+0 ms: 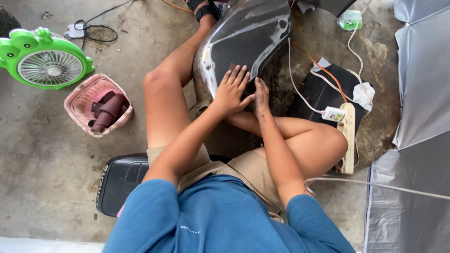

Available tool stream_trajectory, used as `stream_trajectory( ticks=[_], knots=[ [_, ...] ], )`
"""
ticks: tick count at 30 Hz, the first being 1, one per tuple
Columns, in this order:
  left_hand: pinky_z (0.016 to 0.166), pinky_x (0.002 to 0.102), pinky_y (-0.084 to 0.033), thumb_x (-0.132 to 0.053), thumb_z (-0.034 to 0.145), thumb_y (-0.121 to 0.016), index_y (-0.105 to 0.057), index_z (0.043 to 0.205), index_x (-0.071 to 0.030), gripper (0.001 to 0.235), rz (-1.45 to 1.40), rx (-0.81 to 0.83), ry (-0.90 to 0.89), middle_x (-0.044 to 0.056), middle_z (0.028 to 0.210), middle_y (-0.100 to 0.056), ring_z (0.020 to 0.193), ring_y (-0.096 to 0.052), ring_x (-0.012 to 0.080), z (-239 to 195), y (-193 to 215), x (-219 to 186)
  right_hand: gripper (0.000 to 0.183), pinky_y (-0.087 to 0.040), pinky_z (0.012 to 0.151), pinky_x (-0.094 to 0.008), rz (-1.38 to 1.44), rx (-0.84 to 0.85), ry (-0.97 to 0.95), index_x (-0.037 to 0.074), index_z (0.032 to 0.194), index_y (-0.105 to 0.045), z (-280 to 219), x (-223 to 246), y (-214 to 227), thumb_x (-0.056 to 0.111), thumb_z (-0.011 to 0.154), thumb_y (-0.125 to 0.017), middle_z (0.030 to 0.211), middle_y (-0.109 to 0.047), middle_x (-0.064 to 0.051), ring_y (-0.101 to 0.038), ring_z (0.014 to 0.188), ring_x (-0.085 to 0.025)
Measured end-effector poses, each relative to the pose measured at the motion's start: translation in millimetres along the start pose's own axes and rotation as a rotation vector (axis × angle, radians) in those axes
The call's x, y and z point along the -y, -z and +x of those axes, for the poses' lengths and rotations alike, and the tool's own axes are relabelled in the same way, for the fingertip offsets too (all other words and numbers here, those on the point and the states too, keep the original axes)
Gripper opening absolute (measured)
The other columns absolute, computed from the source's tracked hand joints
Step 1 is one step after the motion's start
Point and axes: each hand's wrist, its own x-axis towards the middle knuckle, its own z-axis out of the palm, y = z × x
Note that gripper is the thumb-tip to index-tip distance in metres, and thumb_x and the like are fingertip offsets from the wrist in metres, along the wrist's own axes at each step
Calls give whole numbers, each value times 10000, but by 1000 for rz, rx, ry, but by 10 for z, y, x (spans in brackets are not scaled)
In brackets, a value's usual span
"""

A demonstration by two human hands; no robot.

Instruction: The person sits on the floor and sands a black car part with a sanding block held in the right hand. The left hand stabilizes the part throughout the process.

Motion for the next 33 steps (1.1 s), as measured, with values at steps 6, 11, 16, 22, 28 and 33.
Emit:
stream_trajectory(
  ticks=[6, 11, 16, 22, 28, 33],
  knots=[
    [1247, 523, -195, -655, 1000, -478, -394, 1586, -31, 860, -40, -56, -35, 217, 1634, -374, 1517, -341, 382, -566, 209, -16, 695, -330, 1186, -509, 61, -111, 37, -54, 1417, -535, -32, -12, -115, 461, 977, -695, 1440, -515, -311, -421, 1413, -403],
    [1206, 538, -271, -707, 986, -484, -487, 1522, -40, 855, 6, -162, -71, 220, 1577, -450, 1463, -417, 393, 125, -176, 114, 485, -364, 1136, -455, 90, -66, 20, 135, 1276, -689, 159, -231, -37, 502, 960, -712, 1270, -634, -80, -540, 1270, -237],
    [1287, 514, -74, -731, 1031, -241, -287, 1639, -74, 897, 33, 258, 71, 175, 1709, -220, 1589, -150, 351, 577, 62, 4, 422, -429, 1085, -438, -49, -37, 77, 88, 1251, -716, 103, -190, 0, 419, 1049, -549, 1245, -685, -114, -555, 1266, -242],
    [1262, 506, -157, -682, 1025, -403, -383, 1596, -35, 863, -9, 46, 6, 213, 1655, -337, 1543, -289, 382, -206, 184, -41, 670, -406, 1130, -484, -27, -101, -63, 57, 1335, -646, 122, -188, -35, 609, 955, -664, 1344, -623, -205, -529, 1330, -343],
    [1228, 525, -252, -639, 1005, -504, -426, 1575, -44, 827, -17, -76, -47, 213, 1623, -400, 1500, -375, 391, -365, 159, 70, 550, -406, 1120, -488, -36, -126, -9, 75, 1258, -704, 147, -289, -64, 548, 988, -628, 1292, -664, -177, -537, 1316, -321],
    [1238, 537, -241, -685, 1007, -473, -418, 1576, -59, 848, -2, -28, 6, 196, 1641, -368, 1526, -334, 382, 350, -118, 218, 438, -444, 1068, -443, -41, -84, 15, 147, 1156, -764, 4, -40, -115, 526, 989, -623, 1144, -715, -57, -602, 1176, -229]
  ],
)
